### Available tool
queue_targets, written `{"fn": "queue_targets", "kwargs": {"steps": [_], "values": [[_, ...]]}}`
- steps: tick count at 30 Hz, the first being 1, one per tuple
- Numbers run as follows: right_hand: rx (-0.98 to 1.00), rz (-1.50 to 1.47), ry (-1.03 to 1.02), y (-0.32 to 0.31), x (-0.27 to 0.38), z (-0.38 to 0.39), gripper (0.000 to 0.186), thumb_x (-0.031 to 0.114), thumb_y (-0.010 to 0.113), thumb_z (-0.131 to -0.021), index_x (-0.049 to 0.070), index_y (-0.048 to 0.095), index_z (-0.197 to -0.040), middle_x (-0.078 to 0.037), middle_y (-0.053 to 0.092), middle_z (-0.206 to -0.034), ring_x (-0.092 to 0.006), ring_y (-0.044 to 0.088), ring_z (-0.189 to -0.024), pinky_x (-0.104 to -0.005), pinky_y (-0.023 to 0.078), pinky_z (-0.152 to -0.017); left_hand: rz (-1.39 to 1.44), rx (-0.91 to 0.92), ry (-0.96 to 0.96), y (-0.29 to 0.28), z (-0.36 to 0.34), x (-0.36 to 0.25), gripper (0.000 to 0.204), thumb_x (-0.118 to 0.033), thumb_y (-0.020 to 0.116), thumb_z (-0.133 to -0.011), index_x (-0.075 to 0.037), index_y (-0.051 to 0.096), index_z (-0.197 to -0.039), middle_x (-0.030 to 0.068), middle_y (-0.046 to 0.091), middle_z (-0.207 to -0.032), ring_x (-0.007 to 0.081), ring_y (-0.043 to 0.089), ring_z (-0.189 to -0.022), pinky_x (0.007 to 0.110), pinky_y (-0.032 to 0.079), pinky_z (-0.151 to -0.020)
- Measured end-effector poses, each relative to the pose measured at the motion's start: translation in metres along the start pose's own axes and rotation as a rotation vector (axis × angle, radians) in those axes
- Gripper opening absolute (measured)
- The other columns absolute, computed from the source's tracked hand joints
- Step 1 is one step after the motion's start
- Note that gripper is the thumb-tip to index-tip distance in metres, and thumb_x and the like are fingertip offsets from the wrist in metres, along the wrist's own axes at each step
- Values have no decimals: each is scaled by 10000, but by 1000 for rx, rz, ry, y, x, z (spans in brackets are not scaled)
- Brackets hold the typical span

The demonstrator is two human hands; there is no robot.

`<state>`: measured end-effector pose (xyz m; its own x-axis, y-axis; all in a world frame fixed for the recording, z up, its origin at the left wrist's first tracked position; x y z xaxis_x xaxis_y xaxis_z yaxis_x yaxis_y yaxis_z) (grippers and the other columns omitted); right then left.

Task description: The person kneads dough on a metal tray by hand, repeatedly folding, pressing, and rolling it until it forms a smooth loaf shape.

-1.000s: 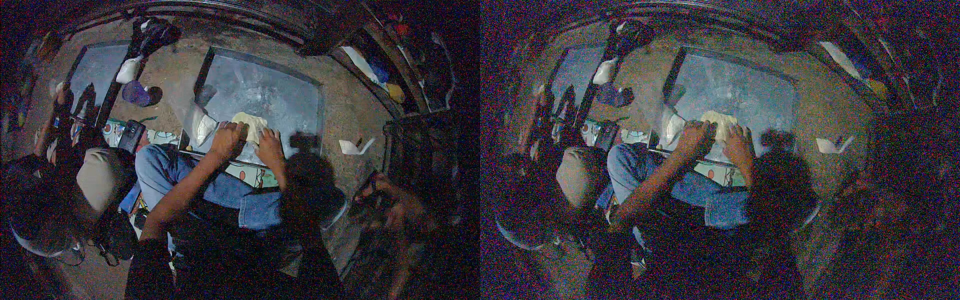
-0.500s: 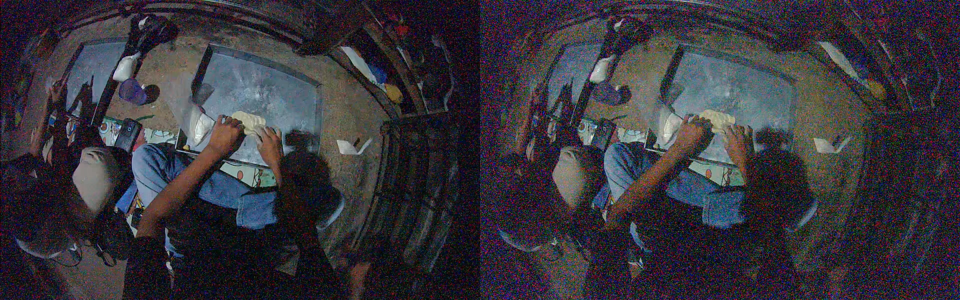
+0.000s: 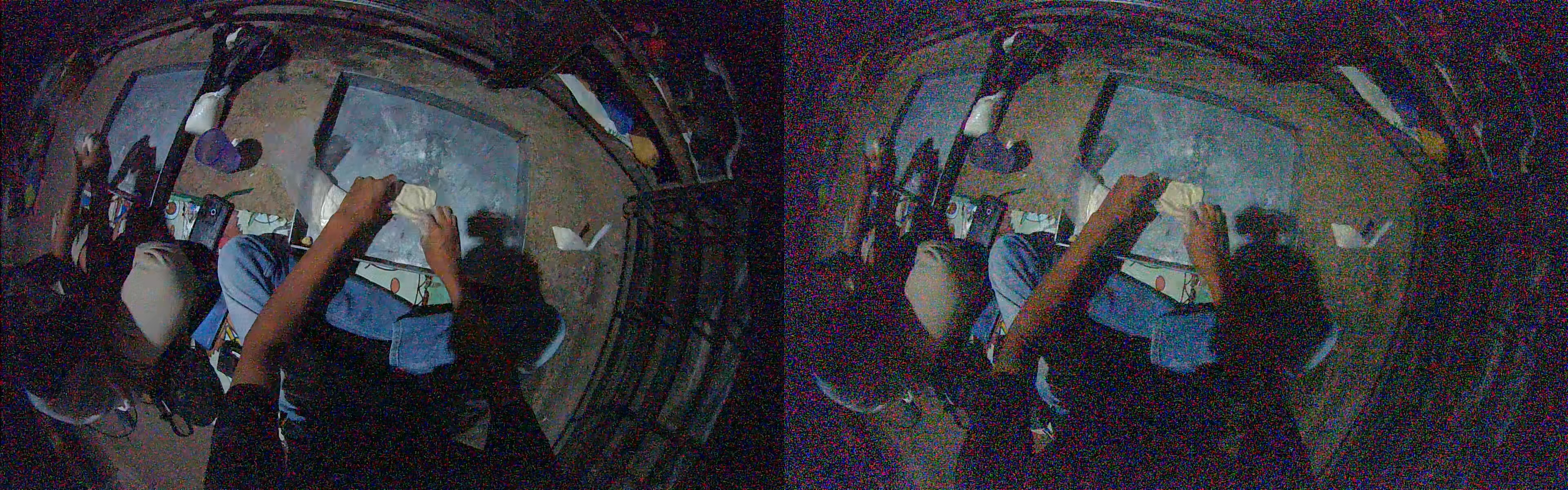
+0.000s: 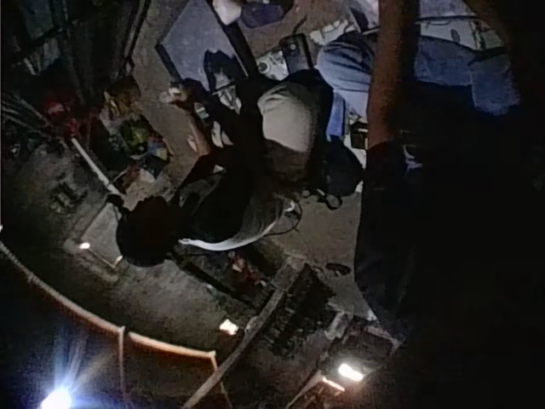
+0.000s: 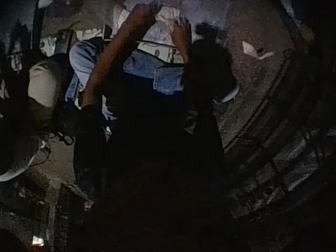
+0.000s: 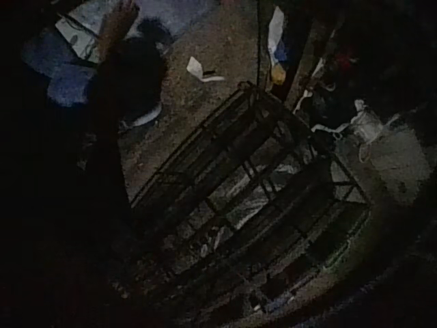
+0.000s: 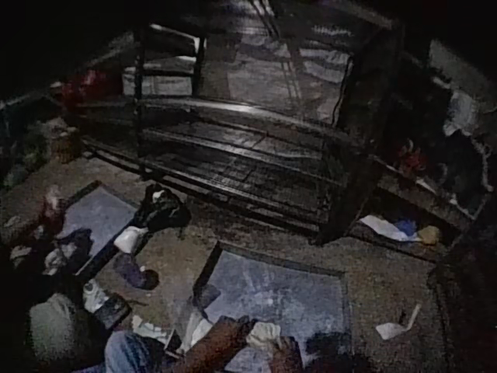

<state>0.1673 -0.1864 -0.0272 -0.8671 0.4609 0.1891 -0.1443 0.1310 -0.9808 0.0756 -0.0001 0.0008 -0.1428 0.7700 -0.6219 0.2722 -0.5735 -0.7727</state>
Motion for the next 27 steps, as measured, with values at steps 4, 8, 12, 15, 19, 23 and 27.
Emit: {"fn": "queue_targets", "kwargs": {"steps": [4, 8, 12, 15, 19, 23, 27], "values": [[-131, -84, 17, 6, -7, 0, 387, 8, 657, -731, 36, 631, -1116, -209, 542, -1209, -379, 464, -1184, -450, 380, -1035, 26, 57, 38, -3, 0, -3, 445, -119, 751, -663, -75, 573, -1069, 148, 670, -818, 408, 641, -793, 461, 474, -767], [-103, -66, 39, -2, -6, -12, 323, 1, 656, -735, 31, 656, -1057, -198, 584, -1157, -390, 492, -1154, -453, 398, -1020, -118, 18, 140, -1, 2, -3, 446, -113, 727, -708, -56, 589, -1128, 165, 659, -903, 379, 652, -777, 473, 496, -708], [-76, -221, 89, -9, -12, -16, 285, 23, 630, -757, -3, 663, -1039, -182, 614, -1148, -388, 522, -1139, -449, 410, -1020, -285, 174, 67, -3, -4, -4, 423, -195, 705, -766, -40, 587, -1141, 167, 655, -885, 365, 656, -736, 482, 505, -678], [-116, -99, -57, -17, -3, -6, 288, 30, 594, -784, -29, 652, -1060, -182, 606, -1182, -376, 521, -1168, -438, 404, -1038, -234, 171, -98, 0, -13, -5, 495, -234, 772, -701, -98, 558, -1126, 132, 667, -964, 369, 655, -853, 523, 476, -760], [93, -1, -35, -24, 28, 0, 363, 36, 516, -836, -55, 594, -1178, -196, 510, -1347, -366, 467, -1268, -443, 353, -1091, -161, 294, -132, 1, -35, 5, 440, -269, 761, -714, -76, 590, -1070, 147, 677, -955, 359, 660, -932, 539, 491, -785], [86, 188, -118, -11, 45, -1, 417, 45, 481, -864, -58, 553, -1262, -214, 452, -1423, -357, 413, -1333, -470, 294, -1127, -190, 227, -215, 14, -34, 34, 320, -266, 738, -733, -56, 632, -950, 175, 681, -949, 363, 657, -964, 500, 513, -783], [-52, 173, -58, 3, 21, -4, 348, 78, 549, -840, -12, 612, -1170, -218, 506, -1326, -349, 454, -1253, -492, 331, -1062, -142, 124, -230, 9, -30, 6, 197, -224, 683, -783, -58, 647, -884, 194, 671, -935, 379, 651, -928, 448, 523, -762]]}}
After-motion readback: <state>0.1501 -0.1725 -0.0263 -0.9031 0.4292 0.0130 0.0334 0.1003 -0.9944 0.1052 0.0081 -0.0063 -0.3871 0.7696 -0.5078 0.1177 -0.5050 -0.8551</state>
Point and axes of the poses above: each hand's wrist, its own z-axis away from the middle knuckle, its own y-axis out of the palm, x = y × z, the point moved 2 cm from there along -z, towards the middle knuckle
